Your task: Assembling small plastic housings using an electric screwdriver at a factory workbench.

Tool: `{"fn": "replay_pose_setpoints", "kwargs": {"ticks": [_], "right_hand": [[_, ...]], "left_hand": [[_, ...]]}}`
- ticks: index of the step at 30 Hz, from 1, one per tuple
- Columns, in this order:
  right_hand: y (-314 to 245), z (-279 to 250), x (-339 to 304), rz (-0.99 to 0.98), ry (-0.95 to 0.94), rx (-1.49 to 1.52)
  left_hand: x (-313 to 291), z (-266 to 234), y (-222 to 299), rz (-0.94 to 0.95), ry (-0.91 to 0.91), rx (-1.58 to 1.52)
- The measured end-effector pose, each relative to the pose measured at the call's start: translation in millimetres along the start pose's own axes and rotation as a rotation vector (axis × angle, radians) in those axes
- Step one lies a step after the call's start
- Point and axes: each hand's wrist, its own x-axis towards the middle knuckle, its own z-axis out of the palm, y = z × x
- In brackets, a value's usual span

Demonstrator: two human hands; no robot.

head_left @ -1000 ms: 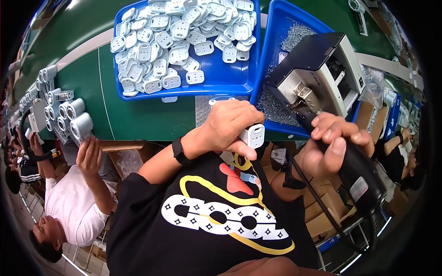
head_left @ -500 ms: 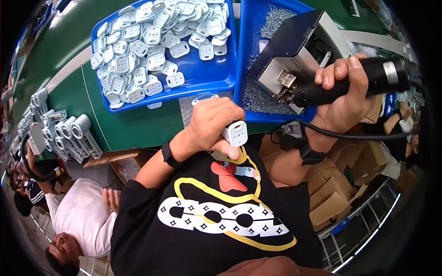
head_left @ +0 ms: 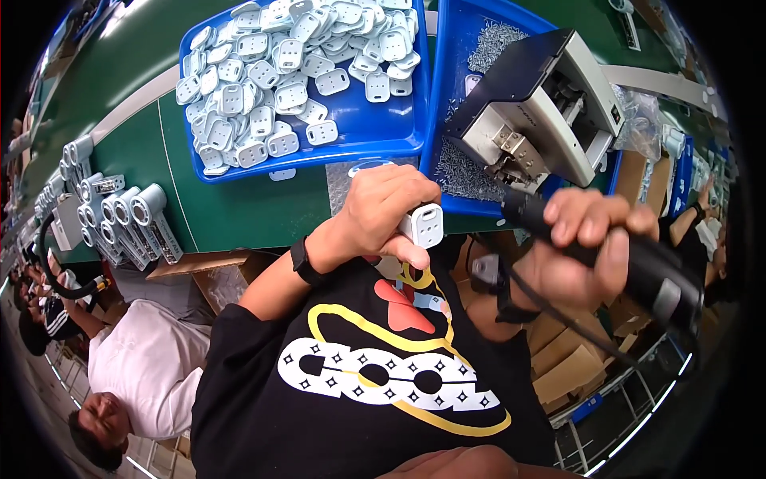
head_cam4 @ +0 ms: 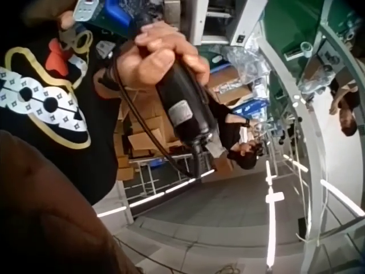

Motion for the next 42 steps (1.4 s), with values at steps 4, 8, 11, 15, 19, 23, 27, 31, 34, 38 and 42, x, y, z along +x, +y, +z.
{"fn": "replay_pose_setpoints", "kwargs": {"ticks": [4, 8, 11, 15, 19, 23, 27, 31, 34, 38, 42], "right_hand": [[-39.6, 26.6, -25.1, -0.016, 0.003, 0.197], [-44.9, 32.3, -23.9, -0.068, -0.218, 0.184], [-33.6, 35.4, -23.4, -0.062, -0.305, 0.219], [-30.1, 34.6, -22.5, -0.111, -0.362, 0.23], [-33.3, 39.1, -25.9, -0.097, -0.222, 0.221], [-49.3, 31.9, -18.7, -0.074, -0.325, 0.187], [-46.5, 34.4, -20.3, -0.112, -0.302, 0.171], [-30.4, 35.6, -22.6, -0.084, -0.332, 0.196], [-30.7, 32.0, -19.6, -0.042, -0.36, 0.211], [-25.8, 30.9, -21.3, -0.013, -0.37, 0.264], [-27.0, 33.1, -30.7, -0.035, -0.345, 0.272]], "left_hand": [[-0.5, 0.0, 2.4, -0.012, -0.013, 0.025], [2.1, -3.0, 4.4, -0.018, -0.03, 0.04], [1.1, -2.9, 5.0, -0.021, -0.025, 0.047], [2.5, -1.0, 1.0, 0.006, -0.021, 0.056], [1.2, -1.0, 2.7, 0.008, -0.02, 0.062], [1.2, -3.1, 4.6, -0.038, -0.032, 0.045], [1.2, -1.7, 4.6, -0.029, -0.014, 0.041], [2.3, -2.1, 2.9, -0.013, -0.016, 0.064], [4.8, -1.4, 3.5, 0.033, -0.018, 0.076], [-0.1, -4.1, 6.0, -0.031, -0.036, 0.044], [-3.4, -0.8, 5.8, -0.035, -0.037, 0.063]]}}
